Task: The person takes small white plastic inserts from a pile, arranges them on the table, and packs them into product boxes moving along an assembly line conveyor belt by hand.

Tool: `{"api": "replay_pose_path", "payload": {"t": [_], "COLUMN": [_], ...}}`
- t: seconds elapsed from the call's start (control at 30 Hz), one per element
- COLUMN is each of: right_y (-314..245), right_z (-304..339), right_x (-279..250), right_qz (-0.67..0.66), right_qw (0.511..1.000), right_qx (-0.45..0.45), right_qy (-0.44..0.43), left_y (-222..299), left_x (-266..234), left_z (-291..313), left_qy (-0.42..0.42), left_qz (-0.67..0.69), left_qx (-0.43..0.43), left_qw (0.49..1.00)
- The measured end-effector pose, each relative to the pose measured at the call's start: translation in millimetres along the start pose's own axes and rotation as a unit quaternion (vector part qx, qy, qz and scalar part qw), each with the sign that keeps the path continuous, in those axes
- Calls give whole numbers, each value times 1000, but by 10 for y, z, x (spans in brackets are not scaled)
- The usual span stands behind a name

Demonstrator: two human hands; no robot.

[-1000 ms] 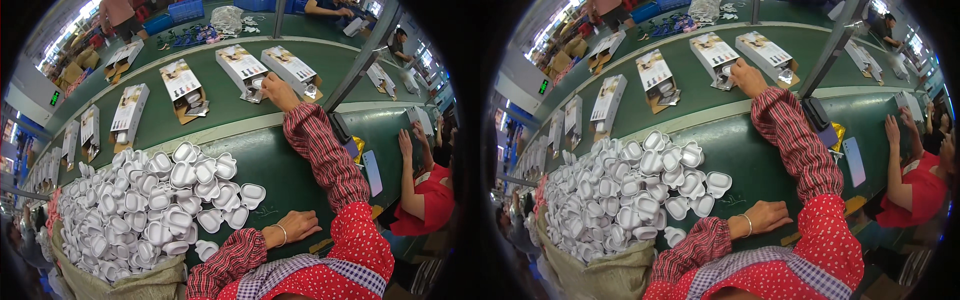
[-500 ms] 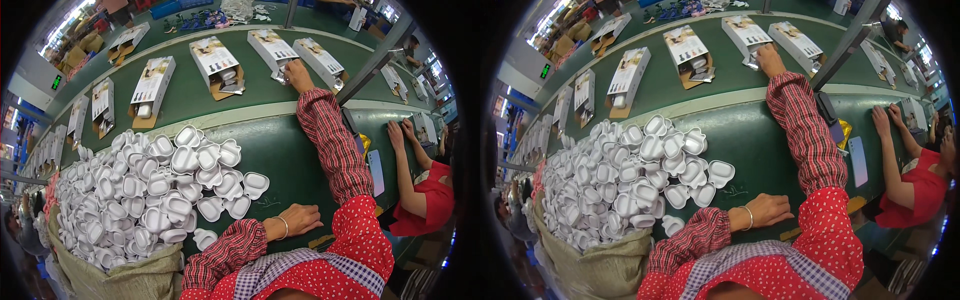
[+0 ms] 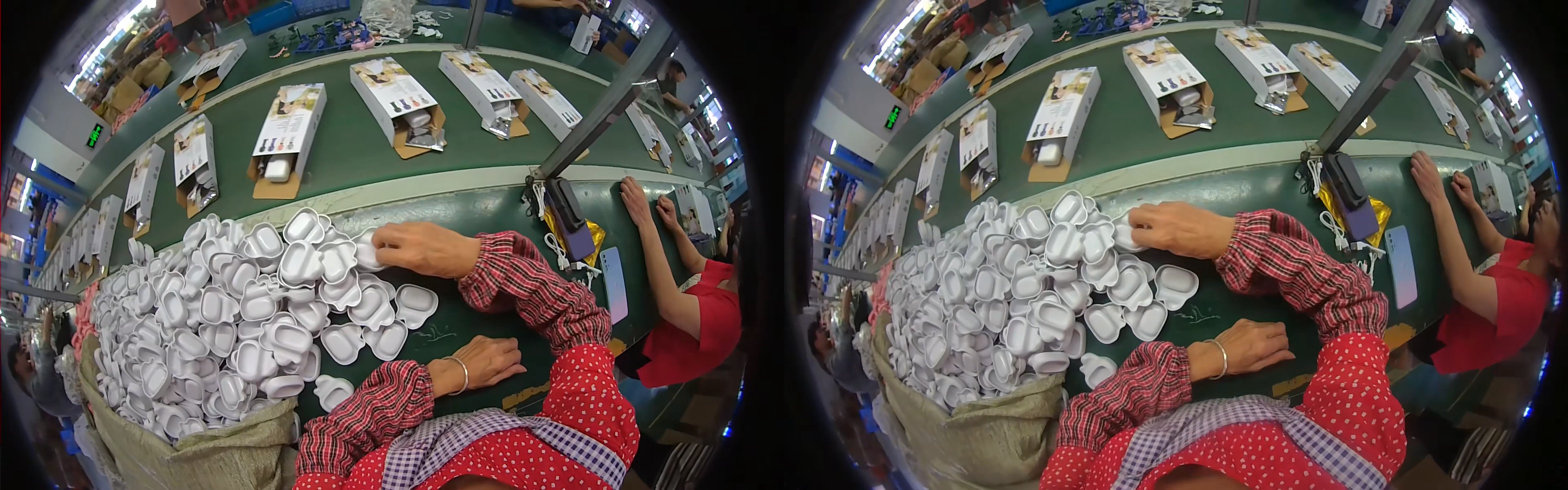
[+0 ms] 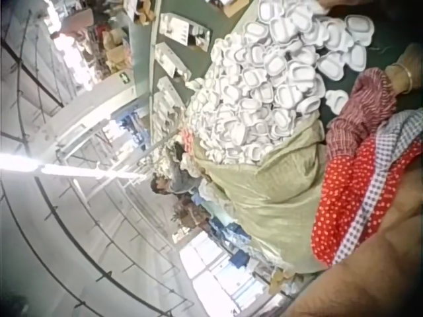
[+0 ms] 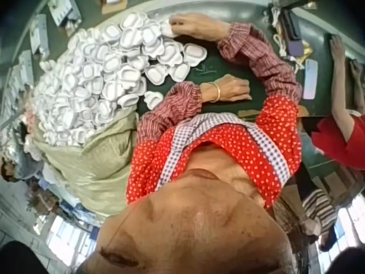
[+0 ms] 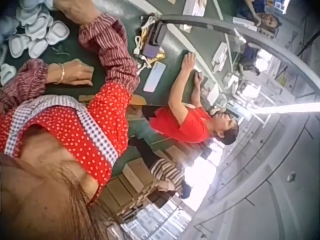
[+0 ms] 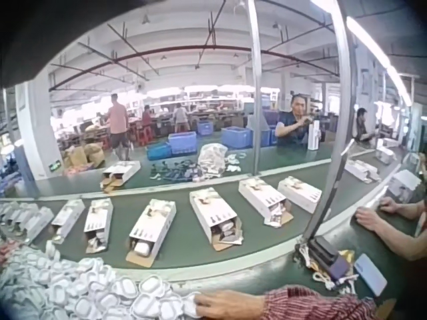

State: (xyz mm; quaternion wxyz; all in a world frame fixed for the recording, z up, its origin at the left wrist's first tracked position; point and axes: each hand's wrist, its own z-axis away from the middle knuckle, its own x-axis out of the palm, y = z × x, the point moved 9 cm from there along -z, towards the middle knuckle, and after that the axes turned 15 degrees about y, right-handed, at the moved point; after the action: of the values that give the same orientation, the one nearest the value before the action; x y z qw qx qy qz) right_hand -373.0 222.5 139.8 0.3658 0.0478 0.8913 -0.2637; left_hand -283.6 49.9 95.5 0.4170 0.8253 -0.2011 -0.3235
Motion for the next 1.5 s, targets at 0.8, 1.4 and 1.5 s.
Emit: {"api": "replay_pose_path", "payload": {"t": [0.8, 1.4, 1.5], "right_y": [182, 1434, 525], "right_z": [36, -136, -248], "right_x": [145, -683, -206], "right_qz": [-85, 247, -122], "right_qw": [991, 930, 991], "right_qx": [68, 216, 57], "right_qy": [-77, 168, 17], "left_y": [-50, -40, -20], "left_x": [0, -9, -66], "left_z": [41, 55, 62], "left_qy": [-8, 6, 14], "left_qz": [-8, 3, 2], "left_qx": [-3, -1, 13], "left_qw": [1000, 1000, 1000]}}
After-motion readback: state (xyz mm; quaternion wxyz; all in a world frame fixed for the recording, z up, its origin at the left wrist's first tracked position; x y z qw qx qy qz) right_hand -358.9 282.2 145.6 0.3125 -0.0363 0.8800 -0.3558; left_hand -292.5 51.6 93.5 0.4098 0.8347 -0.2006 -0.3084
